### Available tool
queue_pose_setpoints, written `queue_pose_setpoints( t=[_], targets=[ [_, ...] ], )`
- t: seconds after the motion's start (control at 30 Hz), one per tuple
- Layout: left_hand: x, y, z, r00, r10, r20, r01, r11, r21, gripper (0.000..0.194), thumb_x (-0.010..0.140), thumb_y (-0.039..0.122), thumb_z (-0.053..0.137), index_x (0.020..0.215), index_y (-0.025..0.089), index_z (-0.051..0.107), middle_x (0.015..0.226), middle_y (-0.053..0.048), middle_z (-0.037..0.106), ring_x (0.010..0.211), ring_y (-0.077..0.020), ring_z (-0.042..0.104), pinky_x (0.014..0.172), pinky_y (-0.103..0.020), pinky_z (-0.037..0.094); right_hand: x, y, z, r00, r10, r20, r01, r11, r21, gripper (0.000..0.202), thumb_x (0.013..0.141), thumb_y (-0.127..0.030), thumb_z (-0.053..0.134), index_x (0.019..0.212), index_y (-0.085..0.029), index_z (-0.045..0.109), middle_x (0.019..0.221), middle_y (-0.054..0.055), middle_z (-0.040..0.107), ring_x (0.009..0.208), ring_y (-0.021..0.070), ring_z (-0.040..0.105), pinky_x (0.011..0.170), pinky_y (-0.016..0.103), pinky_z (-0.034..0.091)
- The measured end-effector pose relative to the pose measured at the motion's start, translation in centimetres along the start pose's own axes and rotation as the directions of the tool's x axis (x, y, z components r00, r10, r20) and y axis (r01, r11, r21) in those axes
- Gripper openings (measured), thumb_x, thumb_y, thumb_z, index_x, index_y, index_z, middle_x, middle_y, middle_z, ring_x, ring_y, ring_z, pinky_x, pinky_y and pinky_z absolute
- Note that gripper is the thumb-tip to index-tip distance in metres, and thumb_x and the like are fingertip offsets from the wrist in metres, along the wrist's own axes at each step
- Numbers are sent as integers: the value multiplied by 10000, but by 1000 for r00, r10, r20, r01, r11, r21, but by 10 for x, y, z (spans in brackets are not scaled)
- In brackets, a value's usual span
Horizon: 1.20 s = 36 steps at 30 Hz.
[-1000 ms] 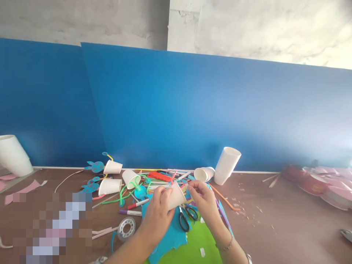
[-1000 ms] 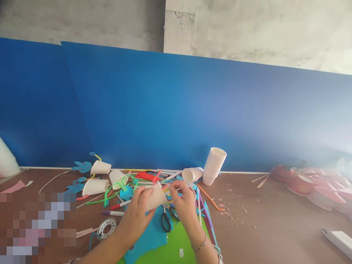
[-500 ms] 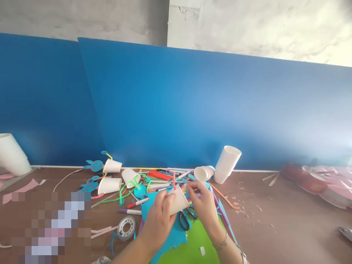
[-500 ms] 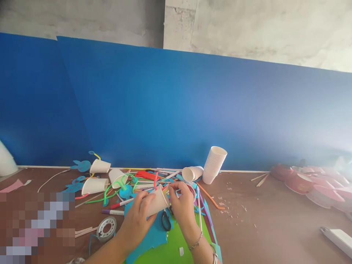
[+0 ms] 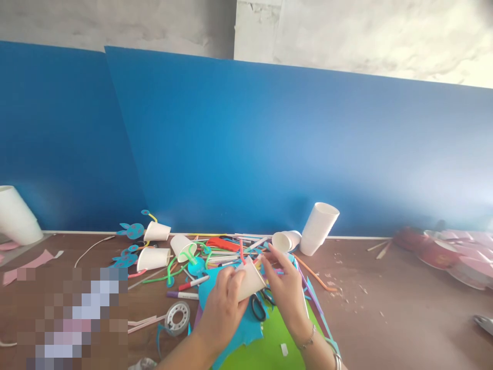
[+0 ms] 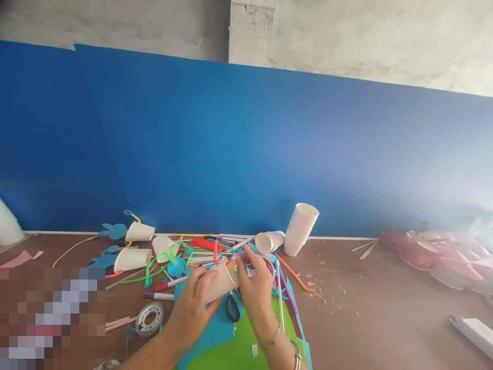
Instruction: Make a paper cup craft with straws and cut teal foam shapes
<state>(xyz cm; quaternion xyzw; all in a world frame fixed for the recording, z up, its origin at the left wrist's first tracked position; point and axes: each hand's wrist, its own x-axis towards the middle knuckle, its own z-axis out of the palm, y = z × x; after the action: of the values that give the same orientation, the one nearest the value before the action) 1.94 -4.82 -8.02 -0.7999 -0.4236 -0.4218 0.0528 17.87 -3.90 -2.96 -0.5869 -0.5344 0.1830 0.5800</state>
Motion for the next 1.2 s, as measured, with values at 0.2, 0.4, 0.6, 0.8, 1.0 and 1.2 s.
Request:
queue_pose_setpoints(
  t=[0.2, 0.4, 0.6, 0.8, 1.0, 1.2],
  targets=[
    [1, 0, -1, 999, 0, -33, 0, 1000, 7, 428, 821, 132, 520, 1229, 177, 400, 1108, -148, 499, 997, -292, 602, 757, -394, 562, 7, 5, -2, 967, 188, 171, -226, 945, 236, 403, 768, -462, 640, 1034, -159, 633, 889, 96, 705, 723, 236, 650, 532, 301, 511],
    [2, -3, 1, 997, -36, -61, 35, 999, -22, 450, 808, 156, 567, 1228, 184, 408, 1129, -150, 492, 1030, -301, 585, 782, -416, 549, 7, 1, -4, 976, 131, 174, -171, 955, 240, 373, 727, -459, 682, 968, -180, 624, 856, 79, 693, 751, 232, 641, 576, 299, 508],
    [-1, 3, -3, 988, -145, 60, 156, 957, -244, 559, 703, 270, 735, 1170, 223, 431, 1128, -118, 508, 1029, -300, 577, 813, -438, 525, 8, -4, -2, 936, 240, 258, -322, 880, 349, 394, 632, -485, 770, 820, -156, 666, 701, 59, 693, 645, 210, 620, 553, 291, 464],
    [20, 12, -19, 725, -392, 566, 686, 347, -639, 631, 687, 421, 678, 1199, 187, 392, 1012, -83, 584, 838, -227, 616, 679, -337, 517, 9, -11, -12, 911, 154, 383, -275, 919, 283, 322, 656, -460, 756, 762, -171, 662, 690, 38, 664, 640, 187, 589, 564, 275, 446],
    [31, 15, -26, 681, -315, 661, 731, 359, -581, 466, 658, 285, 690, 1078, 149, 541, 968, -71, 652, 827, -214, 600, 680, -295, 482, 7, -13, -13, 904, 124, 409, -211, 961, 176, 292, 691, -422, 734, 844, -177, 696, 769, 44, 659, 684, 185, 592, 592, 272, 460],
    [25, 17, -24, 741, -363, 565, 659, 553, -510, 537, 664, 299, 719, 1143, 183, 506, 1012, -61, 665, 836, -225, 608, 704, -320, 486, 6, -15, -14, 892, 104, 440, -206, 960, 190, 268, 685, -428, 745, 613, -180, 678, 628, 29, 654, 613, 170, 581, 565, 271, 457]
  ],
)
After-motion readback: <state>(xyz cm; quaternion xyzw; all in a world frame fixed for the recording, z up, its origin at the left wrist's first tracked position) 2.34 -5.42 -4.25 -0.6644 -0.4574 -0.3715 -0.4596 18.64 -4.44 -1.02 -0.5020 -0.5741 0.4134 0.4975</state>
